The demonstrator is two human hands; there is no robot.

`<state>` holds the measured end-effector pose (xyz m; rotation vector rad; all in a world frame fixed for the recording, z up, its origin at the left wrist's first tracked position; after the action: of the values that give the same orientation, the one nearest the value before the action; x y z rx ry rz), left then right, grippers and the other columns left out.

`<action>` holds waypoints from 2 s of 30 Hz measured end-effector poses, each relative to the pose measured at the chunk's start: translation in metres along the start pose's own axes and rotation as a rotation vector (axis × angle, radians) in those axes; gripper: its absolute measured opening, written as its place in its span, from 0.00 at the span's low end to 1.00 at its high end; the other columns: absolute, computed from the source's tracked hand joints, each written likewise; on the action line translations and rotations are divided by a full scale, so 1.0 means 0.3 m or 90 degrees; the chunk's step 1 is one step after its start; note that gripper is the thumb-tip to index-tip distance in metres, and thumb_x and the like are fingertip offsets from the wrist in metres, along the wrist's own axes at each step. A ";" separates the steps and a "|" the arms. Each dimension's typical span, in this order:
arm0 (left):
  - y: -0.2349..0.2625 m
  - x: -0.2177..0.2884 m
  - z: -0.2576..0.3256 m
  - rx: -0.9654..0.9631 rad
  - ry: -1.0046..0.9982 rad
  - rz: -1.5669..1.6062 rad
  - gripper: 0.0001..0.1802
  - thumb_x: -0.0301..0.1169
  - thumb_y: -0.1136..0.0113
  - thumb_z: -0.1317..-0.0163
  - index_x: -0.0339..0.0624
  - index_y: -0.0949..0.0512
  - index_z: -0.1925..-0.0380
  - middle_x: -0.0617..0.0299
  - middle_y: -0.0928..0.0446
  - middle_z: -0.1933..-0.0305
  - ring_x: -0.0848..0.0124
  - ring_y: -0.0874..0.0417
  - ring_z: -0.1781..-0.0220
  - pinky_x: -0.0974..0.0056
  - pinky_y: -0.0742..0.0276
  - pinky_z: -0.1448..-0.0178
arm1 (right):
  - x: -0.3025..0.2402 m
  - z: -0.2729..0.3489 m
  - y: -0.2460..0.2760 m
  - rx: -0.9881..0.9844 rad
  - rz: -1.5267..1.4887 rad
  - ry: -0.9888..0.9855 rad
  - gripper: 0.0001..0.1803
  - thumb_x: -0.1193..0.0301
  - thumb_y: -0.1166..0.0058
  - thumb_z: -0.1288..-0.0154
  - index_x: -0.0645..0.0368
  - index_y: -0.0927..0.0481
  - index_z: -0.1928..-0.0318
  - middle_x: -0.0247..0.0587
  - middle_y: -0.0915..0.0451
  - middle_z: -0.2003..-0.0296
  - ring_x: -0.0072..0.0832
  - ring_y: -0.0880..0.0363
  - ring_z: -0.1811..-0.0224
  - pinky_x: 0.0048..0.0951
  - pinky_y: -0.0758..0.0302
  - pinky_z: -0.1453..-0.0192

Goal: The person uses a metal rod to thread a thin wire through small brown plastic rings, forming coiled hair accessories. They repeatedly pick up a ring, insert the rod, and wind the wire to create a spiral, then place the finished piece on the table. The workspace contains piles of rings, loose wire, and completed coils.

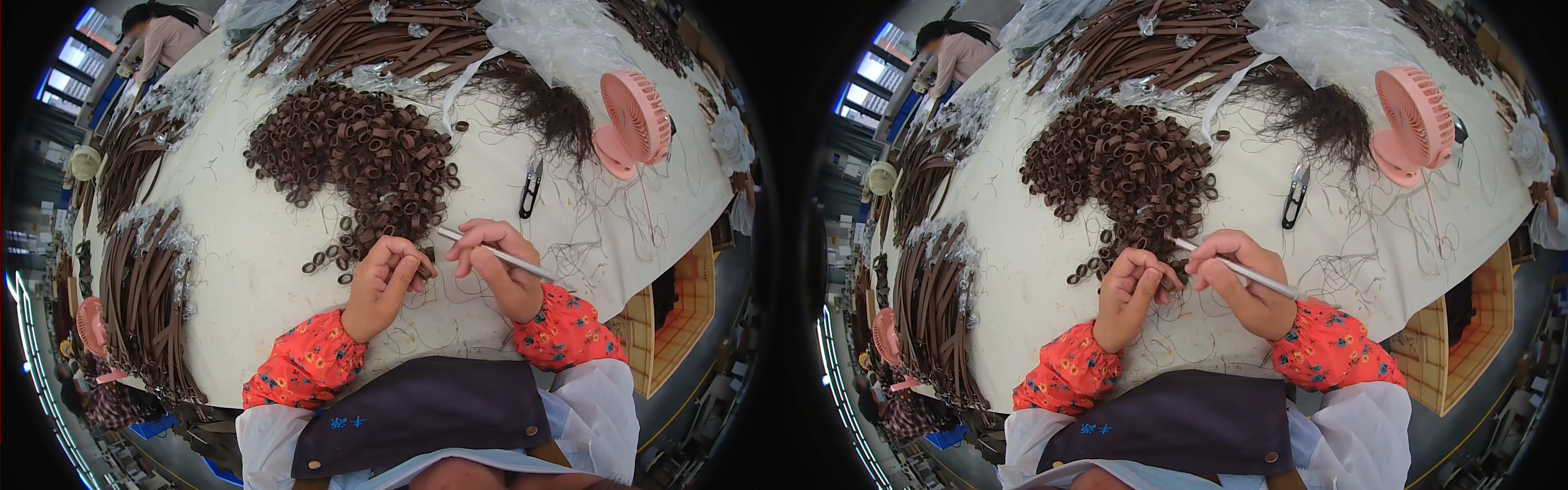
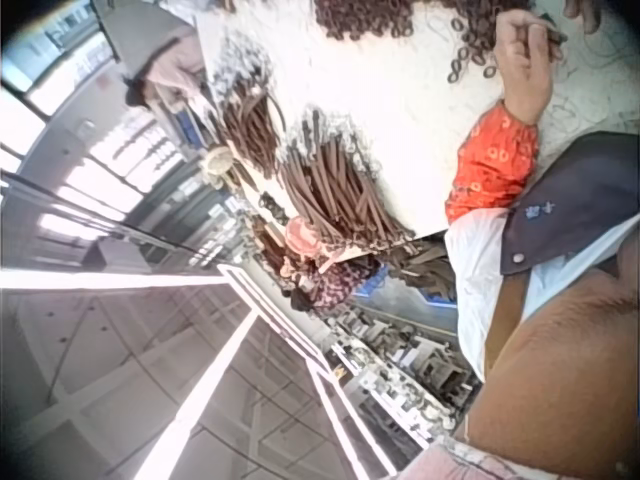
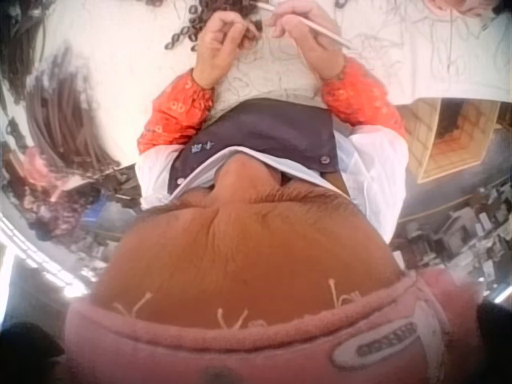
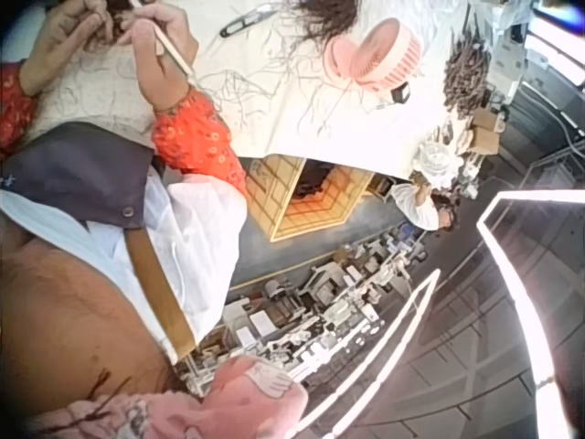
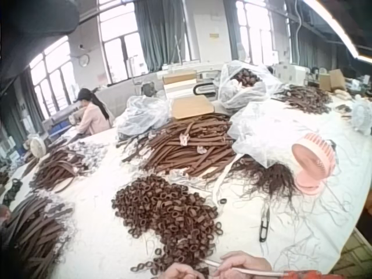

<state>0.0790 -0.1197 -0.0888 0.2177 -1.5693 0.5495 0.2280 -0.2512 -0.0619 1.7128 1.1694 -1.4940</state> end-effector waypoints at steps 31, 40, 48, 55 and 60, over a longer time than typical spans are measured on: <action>0.003 -0.010 0.004 0.006 -0.016 -0.014 0.04 0.27 0.55 0.28 0.39 0.33 0.58 0.58 0.22 0.61 0.77 0.22 0.63 0.75 0.26 0.64 | 0.017 -0.014 0.023 -0.098 -0.005 0.053 0.08 0.69 0.57 0.27 0.59 0.27 0.59 0.29 0.25 0.76 0.21 0.23 0.70 0.39 0.38 0.35; -0.006 -0.017 0.016 0.029 -0.038 -0.109 0.06 0.27 0.48 0.31 0.35 0.27 0.58 0.58 0.19 0.63 0.79 0.21 0.66 0.74 0.25 0.63 | 0.030 -0.025 -0.026 -0.103 0.495 0.302 0.19 0.75 0.36 0.46 0.57 0.26 0.53 0.36 0.22 0.65 0.28 0.22 0.63 0.31 0.28 0.53; 0.003 0.037 -0.010 0.045 -0.304 -0.495 0.07 0.22 0.37 0.45 0.43 0.20 0.65 0.59 0.18 0.56 0.67 0.22 0.60 0.63 0.30 0.52 | 0.030 -0.033 -0.002 -0.023 -0.144 -0.166 0.19 0.79 0.38 0.41 0.58 0.30 0.52 0.32 0.25 0.61 0.16 0.27 0.62 0.20 0.27 0.55; -0.011 0.052 -0.010 0.112 -0.268 -0.497 0.14 0.25 0.36 0.44 0.44 0.23 0.57 0.55 0.28 0.41 0.71 0.26 0.61 0.66 0.34 0.51 | 0.030 -0.034 -0.006 -0.013 -0.162 -0.157 0.19 0.80 0.37 0.42 0.58 0.30 0.53 0.33 0.24 0.61 0.16 0.25 0.61 0.18 0.26 0.55; -0.001 0.012 -0.008 0.047 -0.143 -0.102 0.11 0.25 0.39 0.38 0.37 0.25 0.56 0.63 0.28 0.53 0.80 0.27 0.61 0.73 0.30 0.56 | 0.034 -0.027 -0.013 -0.026 -0.171 -0.174 0.18 0.80 0.37 0.41 0.58 0.30 0.53 0.33 0.24 0.61 0.16 0.25 0.59 0.19 0.25 0.53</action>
<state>0.0809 -0.1183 -0.0852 0.4701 -1.7318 0.4693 0.2283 -0.2399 -0.0698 1.3108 1.3079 -1.7847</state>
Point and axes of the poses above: each hand's wrist, its own z-axis away from the middle knuckle, its own y-axis out of the back of the hand, x = y × z, the point moved 1 cm from there along -z, towards the middle knuckle
